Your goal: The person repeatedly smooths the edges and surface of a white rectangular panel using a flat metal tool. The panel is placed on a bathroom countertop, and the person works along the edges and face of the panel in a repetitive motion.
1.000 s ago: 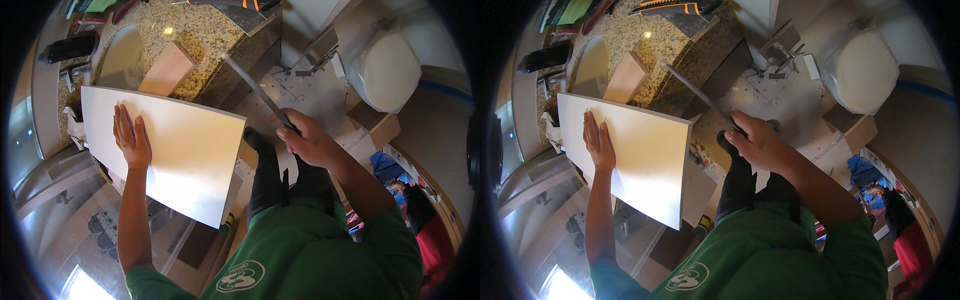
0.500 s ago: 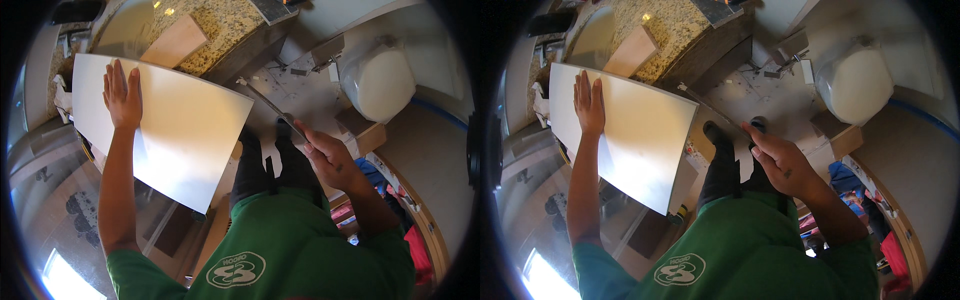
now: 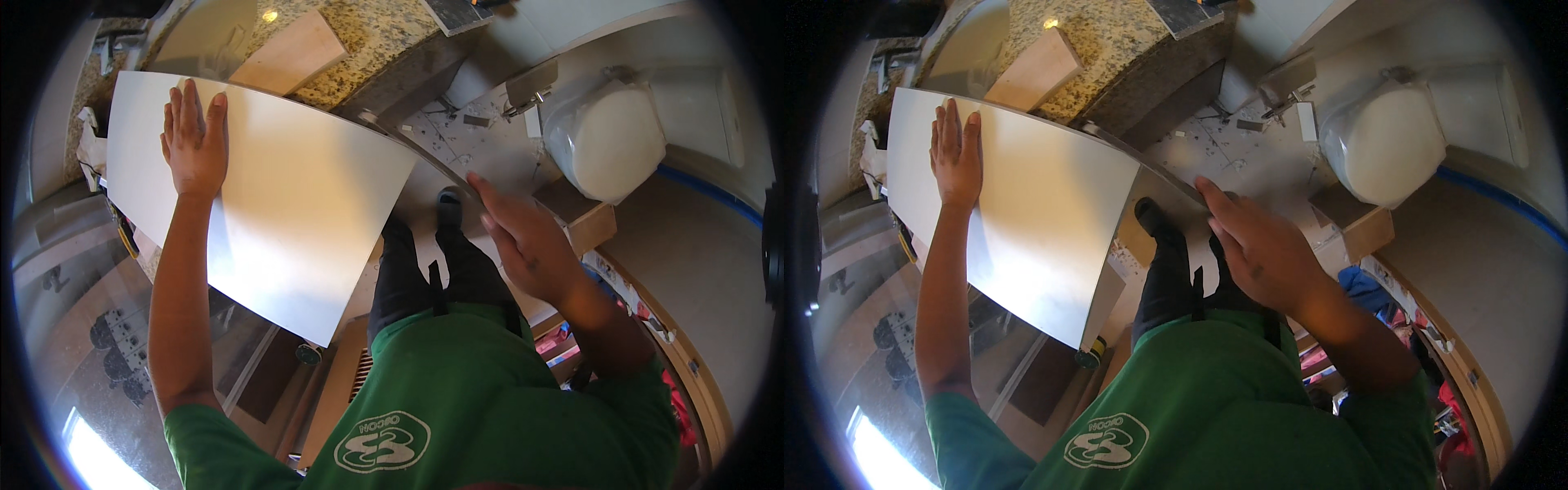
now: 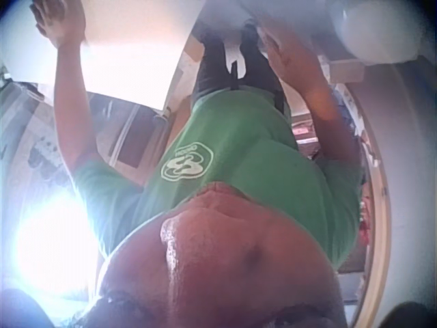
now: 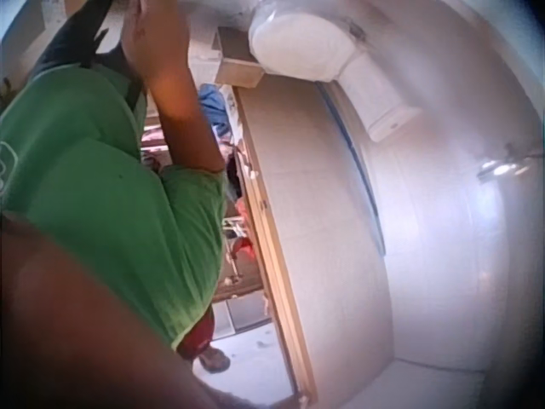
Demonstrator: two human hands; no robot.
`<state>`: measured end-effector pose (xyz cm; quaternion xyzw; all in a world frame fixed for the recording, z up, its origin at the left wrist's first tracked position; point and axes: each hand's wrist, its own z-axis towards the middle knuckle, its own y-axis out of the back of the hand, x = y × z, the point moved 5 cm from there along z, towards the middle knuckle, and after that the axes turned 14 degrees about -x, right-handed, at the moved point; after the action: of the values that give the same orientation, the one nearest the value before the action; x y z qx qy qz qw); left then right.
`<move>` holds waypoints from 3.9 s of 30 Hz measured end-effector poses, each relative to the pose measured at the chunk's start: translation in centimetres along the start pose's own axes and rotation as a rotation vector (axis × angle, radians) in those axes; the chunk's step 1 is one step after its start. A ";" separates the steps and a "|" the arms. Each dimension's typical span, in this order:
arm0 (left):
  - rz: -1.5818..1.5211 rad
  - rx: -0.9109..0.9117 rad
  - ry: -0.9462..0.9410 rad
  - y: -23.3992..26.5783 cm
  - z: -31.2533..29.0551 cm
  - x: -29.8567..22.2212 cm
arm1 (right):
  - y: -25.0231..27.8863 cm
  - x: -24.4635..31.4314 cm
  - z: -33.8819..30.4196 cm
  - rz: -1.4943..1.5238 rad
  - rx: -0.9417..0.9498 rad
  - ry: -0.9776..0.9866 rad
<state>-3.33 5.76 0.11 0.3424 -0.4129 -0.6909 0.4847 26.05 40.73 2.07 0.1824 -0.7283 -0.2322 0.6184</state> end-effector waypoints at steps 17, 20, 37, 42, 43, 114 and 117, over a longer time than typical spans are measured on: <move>-0.001 0.078 0.016 0.3 0.3 -0.3 | -1.0 -0.8 3.9 -0.007 -0.082 0.111; -0.023 0.075 0.007 0.5 0.4 -0.7 | -1.6 -1.8 4.3 0.135 -0.096 -0.028; -0.057 0.091 0.023 1.0 0.6 -1.4 | -4.3 -3.1 4.8 0.669 0.110 -0.446; -0.075 0.090 0.018 1.1 0.7 -1.4 | -3.1 -3.1 3.5 0.641 0.065 -0.291; -0.070 0.090 0.010 1.1 0.7 -1.4 | -3.0 -2.9 3.1 0.616 0.053 -0.242; -0.090 0.122 0.034 0.9 0.6 -1.4 | -1.3 -0.4 0.4 0.117 0.102 -0.064; -0.086 0.121 0.029 0.9 0.6 -1.5 | -4.0 -1.1 4.3 0.119 0.129 -0.063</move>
<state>-3.07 7.20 1.35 0.3983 -0.4317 -0.6798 0.4391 21.92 38.51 -1.68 0.1710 -0.7705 -0.1533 0.5947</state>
